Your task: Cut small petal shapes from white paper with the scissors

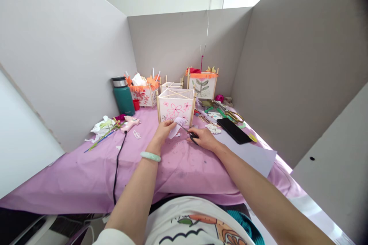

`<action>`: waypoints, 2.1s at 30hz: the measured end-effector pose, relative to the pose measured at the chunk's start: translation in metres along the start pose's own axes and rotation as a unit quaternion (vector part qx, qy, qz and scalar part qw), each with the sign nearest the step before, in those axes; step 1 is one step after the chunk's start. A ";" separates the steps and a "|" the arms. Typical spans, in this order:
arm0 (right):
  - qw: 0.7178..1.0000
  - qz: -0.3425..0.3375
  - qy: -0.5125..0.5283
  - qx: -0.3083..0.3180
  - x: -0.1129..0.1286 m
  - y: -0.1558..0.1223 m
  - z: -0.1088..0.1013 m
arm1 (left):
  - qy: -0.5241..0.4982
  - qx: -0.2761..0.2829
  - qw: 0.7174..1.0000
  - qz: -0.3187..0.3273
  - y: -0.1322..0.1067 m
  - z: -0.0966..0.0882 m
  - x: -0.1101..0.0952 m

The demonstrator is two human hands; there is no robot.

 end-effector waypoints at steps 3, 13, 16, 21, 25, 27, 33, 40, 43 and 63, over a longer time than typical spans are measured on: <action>1.000 0.008 -0.007 0.000 -0.001 0.000 0.000 | -0.002 0.001 1.000 -0.002 0.000 0.000 0.000; 1.000 0.021 -0.020 -0.008 -0.002 0.000 -0.001 | -0.012 0.003 1.000 -0.014 -0.002 0.002 -0.002; 1.000 0.021 -0.010 -0.003 -0.001 0.000 -0.001 | -0.018 -0.005 1.000 -0.008 -0.002 0.001 -0.003; 1.000 0.010 0.009 0.000 0.000 -0.001 -0.001 | -0.020 -0.020 1.000 -0.004 -0.003 0.000 -0.004; 1.000 0.000 0.016 0.002 0.002 -0.001 -0.001 | -0.025 -0.019 1.000 0.001 -0.003 0.000 -0.005; 1.000 -0.001 0.015 0.001 0.002 -0.001 -0.002 | -0.022 -0.017 1.000 0.001 -0.002 0.000 -0.005; 1.000 0.003 0.019 0.006 0.003 -0.001 -0.001 | -0.028 0.000 1.000 -0.006 -0.002 0.002 -0.003; 1.000 0.000 0.018 0.005 0.004 -0.001 -0.001 | -0.028 0.002 1.000 -0.006 -0.003 0.003 -0.003; 1.000 -0.003 0.018 0.007 0.004 -0.001 -0.001 | -0.032 0.001 0.999 -0.007 -0.003 0.003 -0.003; 1.000 0.003 0.010 0.017 0.001 0.000 0.003 | -0.035 -0.006 0.999 -0.016 -0.003 0.003 -0.003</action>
Point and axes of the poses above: each hand's wrist, its own y-axis towards the middle knuckle, its own z-axis out of the palm, x = y × z, the point moved 7 cm from there along y, towards the middle knuckle, and after that the axes turned 10 degrees about -y, right-handed, at the moved point
